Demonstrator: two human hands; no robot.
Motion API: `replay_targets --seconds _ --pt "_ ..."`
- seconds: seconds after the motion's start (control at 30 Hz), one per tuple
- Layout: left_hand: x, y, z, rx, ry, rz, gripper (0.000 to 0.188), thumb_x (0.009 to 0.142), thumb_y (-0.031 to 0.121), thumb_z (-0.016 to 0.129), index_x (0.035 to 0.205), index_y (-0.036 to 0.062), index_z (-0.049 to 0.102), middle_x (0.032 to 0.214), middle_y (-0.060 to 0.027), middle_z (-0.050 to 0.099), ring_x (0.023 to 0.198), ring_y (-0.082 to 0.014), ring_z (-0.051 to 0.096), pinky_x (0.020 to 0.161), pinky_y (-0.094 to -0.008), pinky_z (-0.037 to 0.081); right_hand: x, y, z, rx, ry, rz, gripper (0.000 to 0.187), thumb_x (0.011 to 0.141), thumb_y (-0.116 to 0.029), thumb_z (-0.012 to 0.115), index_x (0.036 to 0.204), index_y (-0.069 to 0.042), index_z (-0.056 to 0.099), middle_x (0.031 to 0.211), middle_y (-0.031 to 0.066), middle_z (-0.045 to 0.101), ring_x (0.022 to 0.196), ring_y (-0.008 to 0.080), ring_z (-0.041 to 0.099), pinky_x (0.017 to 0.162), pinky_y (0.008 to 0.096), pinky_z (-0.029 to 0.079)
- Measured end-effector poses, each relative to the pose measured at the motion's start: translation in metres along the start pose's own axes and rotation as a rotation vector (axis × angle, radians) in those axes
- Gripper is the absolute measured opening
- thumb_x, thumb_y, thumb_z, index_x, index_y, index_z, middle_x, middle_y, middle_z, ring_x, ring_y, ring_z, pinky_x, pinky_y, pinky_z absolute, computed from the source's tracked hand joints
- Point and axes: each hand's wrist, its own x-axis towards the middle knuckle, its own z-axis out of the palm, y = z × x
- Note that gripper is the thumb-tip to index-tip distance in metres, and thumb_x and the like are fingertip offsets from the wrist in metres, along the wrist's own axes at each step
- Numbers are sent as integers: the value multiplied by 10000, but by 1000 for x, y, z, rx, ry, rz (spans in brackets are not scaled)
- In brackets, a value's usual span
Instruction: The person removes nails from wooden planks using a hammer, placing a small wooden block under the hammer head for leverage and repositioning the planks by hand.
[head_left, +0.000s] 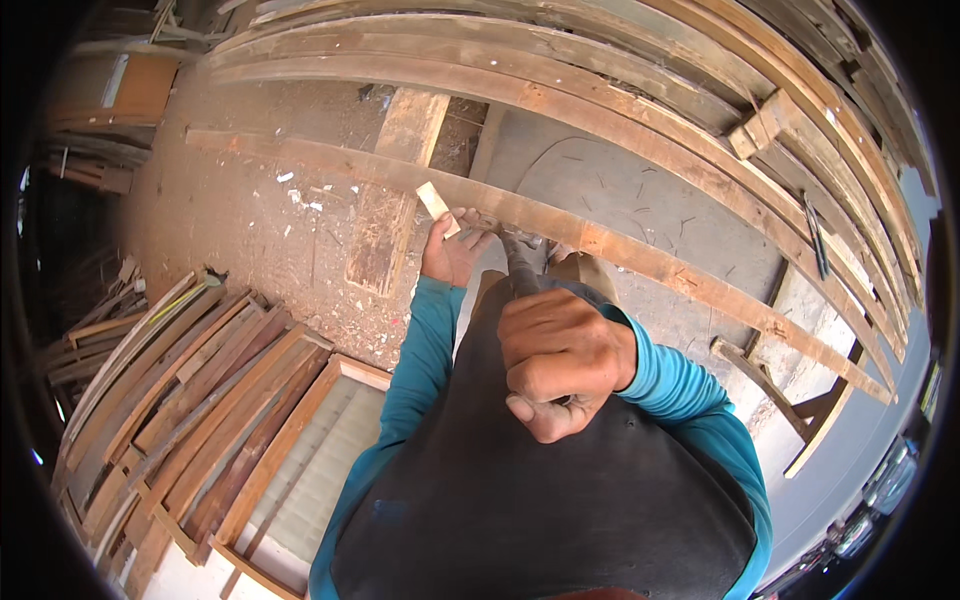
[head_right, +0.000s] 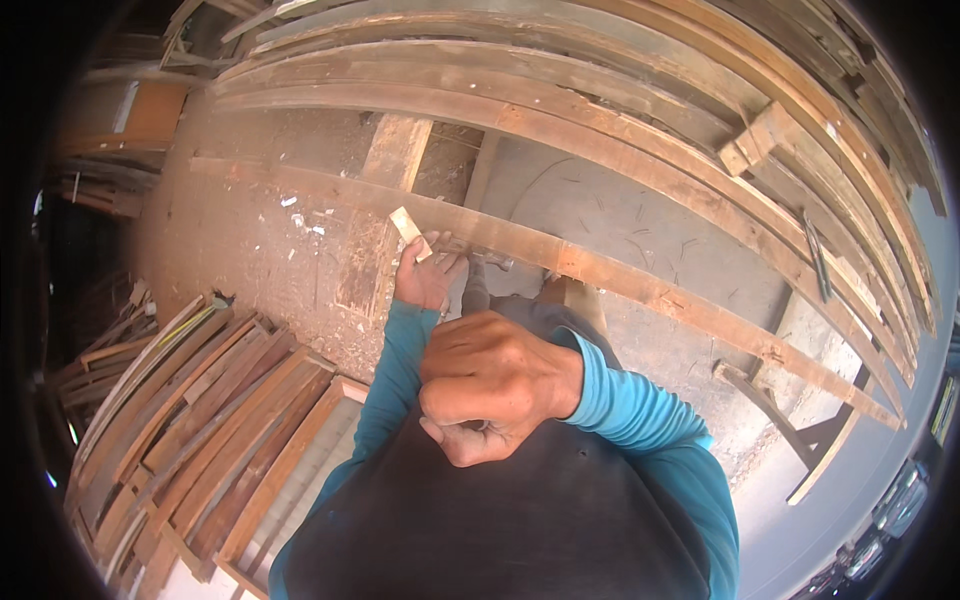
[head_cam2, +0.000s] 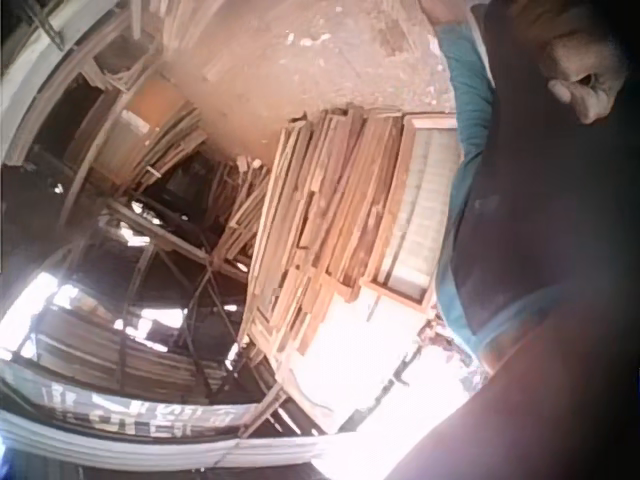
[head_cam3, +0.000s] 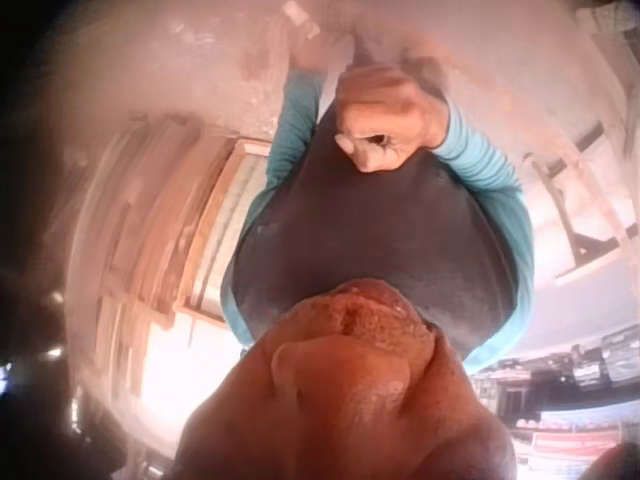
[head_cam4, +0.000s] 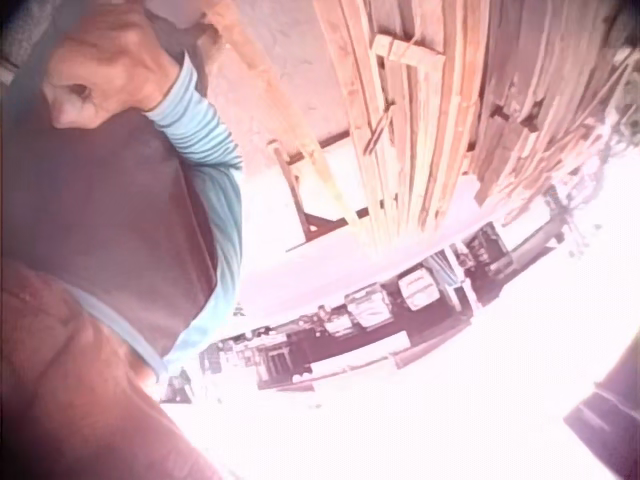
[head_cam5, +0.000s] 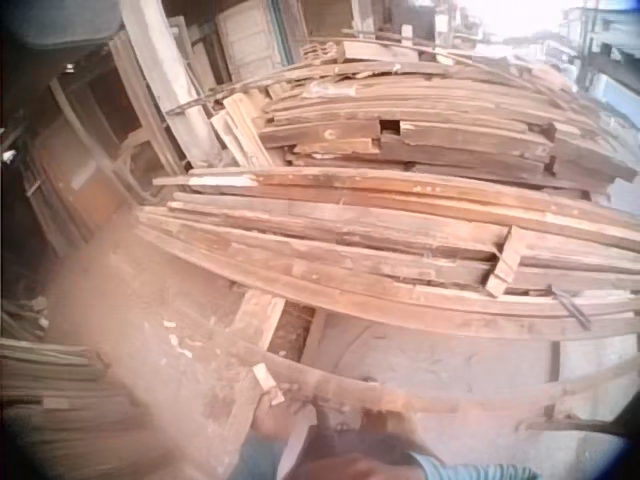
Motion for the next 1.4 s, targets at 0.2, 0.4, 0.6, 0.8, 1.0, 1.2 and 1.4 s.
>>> replay_targets --seconds 0.2,0.4,0.6,0.8,1.0,1.2,1.4 --pt "21 25 -20 67 -174 102 329 960 357 579 1054 46 632 1083 -162 659 1020 -317 631 892 -462 489 -32 -20 33 -26 177 -14 296 799 -37 648 624 -65 411 562 81 423 483 300 477 467 403 354" --pt "8 -71 34 379 -197 128 350 962 350 584 1081 24 631 1070 -172 656 1003 -324 625 894 -460 481 -98 -73 39 -273 247 142 273 858 -90 645 677 -45 447 581 117 485 529 331 529 496 422 384" --pt "-22 -135 63 877 -301 478 373 964 344 590 1109 3 631 1056 -181 653 986 -332 620 895 -459 474 -161 -121 33 -345 301 435 223 914 -123 639 750 -22 528 604 154 555 548 358 575 517 441 438" --pt "-65 -173 91 1376 -452 758 499 983 365 583 1273 -41 583 1198 -170 615 1116 -297 573 972 -424 438 -239 -202 5 -435 407 667 251 923 -99 637 719 -31 508 590 138 528 494 300 530 489 407 392" --pt "-66 -269 103 612 110 285 744 917 509 670 1427 10 459 1449 -177 484 1302 -308 502 1109 -390 354 -306 -264 -28 -690 612 759 200 915 -96 657 748 -33 566 594 100 521 494 220 504 506 355 408" --pt "-13 -242 66 160 430 179 1163 855 712 658 1594 -16 133 1649 -215 210 1489 -387 315 1246 -478 252 -331 -285 -39 -698 821 782 198 947 -92 637 774 -23 571 588 65 479 505 121 455 489 289 377" --pt "18 -231 51 63 399 301 887 977 470 628 1522 -110 238 1558 -280 347 1470 -410 345 1199 -533 353 -333 -276 -32 -694 897 962 274 958 -93 617 711 -26 520 567 44 455 531 80 390 496 294 338"
